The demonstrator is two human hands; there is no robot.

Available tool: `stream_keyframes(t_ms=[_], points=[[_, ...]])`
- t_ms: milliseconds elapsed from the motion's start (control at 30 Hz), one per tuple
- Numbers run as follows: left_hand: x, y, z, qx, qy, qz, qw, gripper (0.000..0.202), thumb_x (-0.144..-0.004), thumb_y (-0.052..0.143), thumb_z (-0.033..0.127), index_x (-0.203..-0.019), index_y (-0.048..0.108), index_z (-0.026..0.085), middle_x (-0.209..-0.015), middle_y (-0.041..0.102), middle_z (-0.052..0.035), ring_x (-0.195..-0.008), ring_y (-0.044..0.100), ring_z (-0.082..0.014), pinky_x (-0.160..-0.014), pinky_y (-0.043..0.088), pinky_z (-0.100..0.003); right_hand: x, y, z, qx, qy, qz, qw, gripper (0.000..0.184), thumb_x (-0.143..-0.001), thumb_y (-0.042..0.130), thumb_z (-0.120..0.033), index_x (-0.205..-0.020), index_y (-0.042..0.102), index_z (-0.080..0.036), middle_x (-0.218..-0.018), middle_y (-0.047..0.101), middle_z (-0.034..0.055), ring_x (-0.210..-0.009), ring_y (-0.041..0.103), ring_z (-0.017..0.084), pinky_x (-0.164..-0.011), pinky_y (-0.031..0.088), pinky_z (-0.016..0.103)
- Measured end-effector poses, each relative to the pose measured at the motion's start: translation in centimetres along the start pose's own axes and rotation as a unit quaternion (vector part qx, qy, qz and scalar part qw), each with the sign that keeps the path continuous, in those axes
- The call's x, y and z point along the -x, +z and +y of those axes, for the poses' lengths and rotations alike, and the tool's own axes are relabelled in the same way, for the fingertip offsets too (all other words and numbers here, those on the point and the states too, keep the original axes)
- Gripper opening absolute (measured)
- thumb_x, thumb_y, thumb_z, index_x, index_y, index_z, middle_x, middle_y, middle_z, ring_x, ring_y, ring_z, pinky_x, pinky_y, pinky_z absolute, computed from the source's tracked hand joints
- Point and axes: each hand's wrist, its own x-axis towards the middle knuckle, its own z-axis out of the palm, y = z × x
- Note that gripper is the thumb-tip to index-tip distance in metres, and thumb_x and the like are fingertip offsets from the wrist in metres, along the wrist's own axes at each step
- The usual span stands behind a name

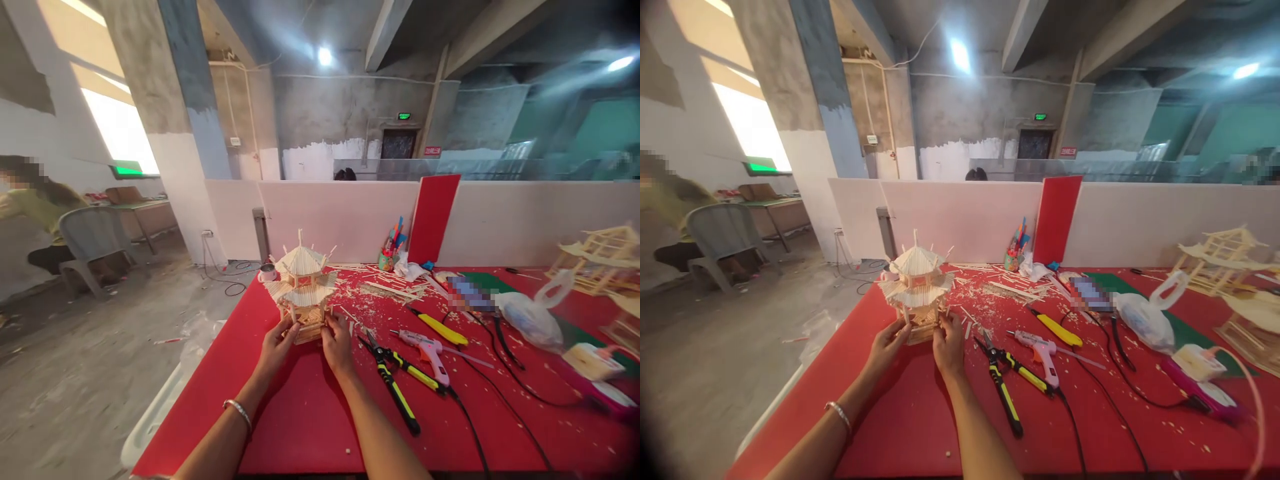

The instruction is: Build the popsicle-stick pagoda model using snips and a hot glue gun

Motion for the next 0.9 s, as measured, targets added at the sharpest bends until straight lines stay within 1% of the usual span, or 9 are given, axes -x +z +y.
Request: stream_keyframes(t_ms=[67,233,367,433,500,600,667,767,900], points=[[0.0,-0.2,-0.4,-0.012,0.000,-0.005,1.000,0.057,-0.070,0.069,0.062,-0.099,0.074,0.013,-0.095,0.077,-0.0125,-0.087,0.071,-0.0292,-0.075,0.058,-0.036,0.0,0.1,-0.2,0.000,0.000,0.007,1.000,0.035,-0.083,0.048,-0.019,-0.109,0.071,-0.026,-0.104,0.063,0.0074,-0.100,0.060,0.022,-0.091,0.048,0.036],[-0.6,-0.5,-0.8,-0.064,0.028,-0.021,0.997,0.052,-0.072,0.069,0.056,-0.107,0.070,0.017,-0.105,0.075,-0.0134,-0.093,0.072,-0.0299,-0.082,0.059,-0.039,-0.7,0.1,-0.4,-0.004,0.003,0.029,1.000,0.038,-0.082,0.051,-0.015,-0.112,0.071,-0.027,-0.108,0.064,0.0053,-0.102,0.061,0.020,-0.093,0.048,0.034],[-0.7,-0.9,-0.8,-0.089,0.049,-0.074,0.992,0.044,-0.072,0.068,0.043,-0.110,0.069,0.020,-0.105,0.075,-0.0112,-0.092,0.072,-0.0297,-0.083,0.059,-0.040,-1.0,-0.2,-0.7,-0.016,0.010,0.042,0.999,0.040,-0.081,0.049,-0.012,-0.111,0.071,-0.025,-0.107,0.064,0.0057,-0.102,0.061,0.019,-0.091,0.049,0.032],[-1.0,-1.2,-1.5,-0.100,0.060,-0.092,0.989,0.047,-0.067,0.064,0.035,-0.111,0.068,0.020,-0.102,0.076,-0.0093,-0.091,0.072,-0.0299,-0.082,0.059,-0.039,-1.0,-0.4,-0.8,-0.021,0.011,0.046,0.999,0.040,-0.080,0.049,-0.011,-0.110,0.072,-0.025,-0.107,0.064,0.0054,-0.102,0.061,0.019,-0.090,0.049,0.031],[-1.7,-1.5,-2.6,-0.129,0.069,-0.088,0.985,0.052,-0.062,0.059,0.030,-0.112,0.068,0.021,-0.103,0.075,-0.0089,-0.095,0.071,-0.0306,-0.082,0.058,-0.039,-1.1,-0.4,-0.9,-0.022,0.010,0.049,0.999,0.040,-0.079,0.050,-0.011,-0.108,0.072,-0.025,-0.107,0.065,0.0051,-0.102,0.061,0.020,-0.090,0.049,0.031],[-3.0,-1.7,-4.2,-0.191,0.102,-0.049,0.975,0.051,-0.058,0.056,0.026,-0.105,0.073,0.024,-0.117,0.072,-0.0093,-0.107,0.067,-0.0324,-0.090,0.055,-0.041,-1.3,-0.4,-1.0,-0.018,0.005,0.053,0.998,0.040,-0.077,0.051,-0.010,-0.107,0.073,-0.025,-0.105,0.066,0.0050,-0.102,0.061,0.020,-0.091,0.049,0.032],[-3.6,-1.7,-4.8,-0.214,0.137,-0.046,0.966,0.043,-0.058,0.056,0.025,-0.096,0.076,0.027,-0.122,0.070,-0.0069,-0.116,0.063,-0.0327,-0.099,0.051,-0.042,-1.4,-0.4,-1.0,-0.015,0.001,0.054,0.998,0.041,-0.076,0.051,-0.010,-0.107,0.072,-0.025,-0.106,0.066,0.0052,-0.102,0.062,0.021,-0.091,0.049,0.032],[-4.1,-1.5,-4.8,-0.216,0.182,-0.069,0.957,0.034,-0.061,0.057,0.027,-0.088,0.078,0.029,-0.116,0.073,-0.0046,-0.119,0.061,-0.0319,-0.104,0.048,-0.044,-1.5,-0.6,-1.1,-0.013,-0.004,0.057,0.998,0.042,-0.075,0.050,-0.009,-0.108,0.071,-0.024,-0.106,0.066,0.0057,-0.101,0.061,0.020,-0.090,0.049,0.031],[-4.6,-1.4,-4.3,-0.208,0.223,-0.101,0.947,0.025,-0.068,0.059,0.034,-0.084,0.078,0.030,-0.104,0.076,-0.0052,-0.110,0.066,-0.0307,-0.097,0.053,-0.044,-1.7,-1.1,-1.5,-0.011,-0.012,0.050,0.999,0.043,-0.074,0.048,-0.011,-0.109,0.070,-0.022,-0.108,0.067,0.0057,-0.101,0.061,0.019,-0.091,0.049,0.030]])
